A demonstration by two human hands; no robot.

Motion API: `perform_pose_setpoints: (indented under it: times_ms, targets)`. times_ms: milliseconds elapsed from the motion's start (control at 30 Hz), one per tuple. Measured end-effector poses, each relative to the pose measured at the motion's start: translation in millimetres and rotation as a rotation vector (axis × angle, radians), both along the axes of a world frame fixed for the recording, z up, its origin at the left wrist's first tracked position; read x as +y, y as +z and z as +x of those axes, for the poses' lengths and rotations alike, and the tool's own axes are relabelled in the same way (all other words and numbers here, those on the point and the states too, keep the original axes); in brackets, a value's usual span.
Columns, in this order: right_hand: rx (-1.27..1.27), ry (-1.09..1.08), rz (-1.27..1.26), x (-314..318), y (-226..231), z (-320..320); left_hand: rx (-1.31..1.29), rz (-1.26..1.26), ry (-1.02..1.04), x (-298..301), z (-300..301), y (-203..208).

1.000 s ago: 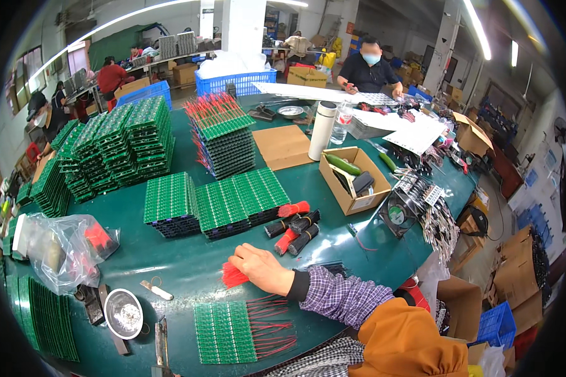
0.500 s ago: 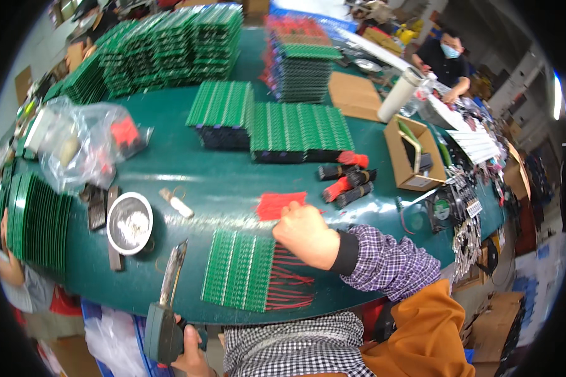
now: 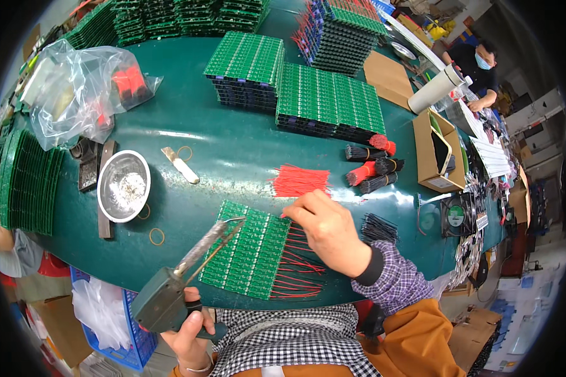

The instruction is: The person solders red wires onto a circuit board panel using a soldering tool while positioning each wire by hand.

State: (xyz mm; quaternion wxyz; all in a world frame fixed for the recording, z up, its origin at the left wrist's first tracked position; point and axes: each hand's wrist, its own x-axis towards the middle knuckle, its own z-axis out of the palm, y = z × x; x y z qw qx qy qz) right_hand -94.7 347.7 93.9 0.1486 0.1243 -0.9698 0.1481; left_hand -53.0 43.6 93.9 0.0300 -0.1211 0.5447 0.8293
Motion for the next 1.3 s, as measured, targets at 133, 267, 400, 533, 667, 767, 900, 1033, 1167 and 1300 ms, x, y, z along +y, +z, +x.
perform_pose_setpoints:
  times_ms: [133, 267, 400, 533, 667, 767, 900, 1033, 1167, 1300]
  targets:
    - [0.059, -0.03, -0.21, -14, -15, -2, 0.038, -0.143, -0.124, 7, -1, 0]
    - [0.108, -0.035, -0.252, -21, -25, -3, 0.15, -0.434, -0.217, -5, 2, -19]
    - [0.093, -0.046, -0.243, -22, -27, 1, 0.127, -0.598, -0.266, -2, -1, -15]
    - [0.103, -0.02, -0.208, -21, -27, 0, 0.244, -0.74, -0.368, 0, -9, -16]
    - [0.098, -0.014, -0.188, -22, -26, -1, 0.211, -0.81, -0.273, 5, -9, -25]
    - [0.104, -0.013, -0.193, -22, -28, -2, 0.209, -0.813, -0.295, 8, -13, -20]
    - [0.088, -0.011, -0.183, -21, -28, -2, 0.126, -0.735, -0.353, 17, -25, -9]
    - [0.08, -0.016, -0.178, -22, -28, -2, 0.143, -0.745, -0.385, 17, -28, -9]
    - [0.069, -0.02, -0.167, -22, -26, -2, 0.171, -0.767, -0.411, 17, -29, -11]
    - [0.066, -0.027, -0.155, -23, -26, -2, 0.181, -0.792, -0.442, 19, -33, -9]
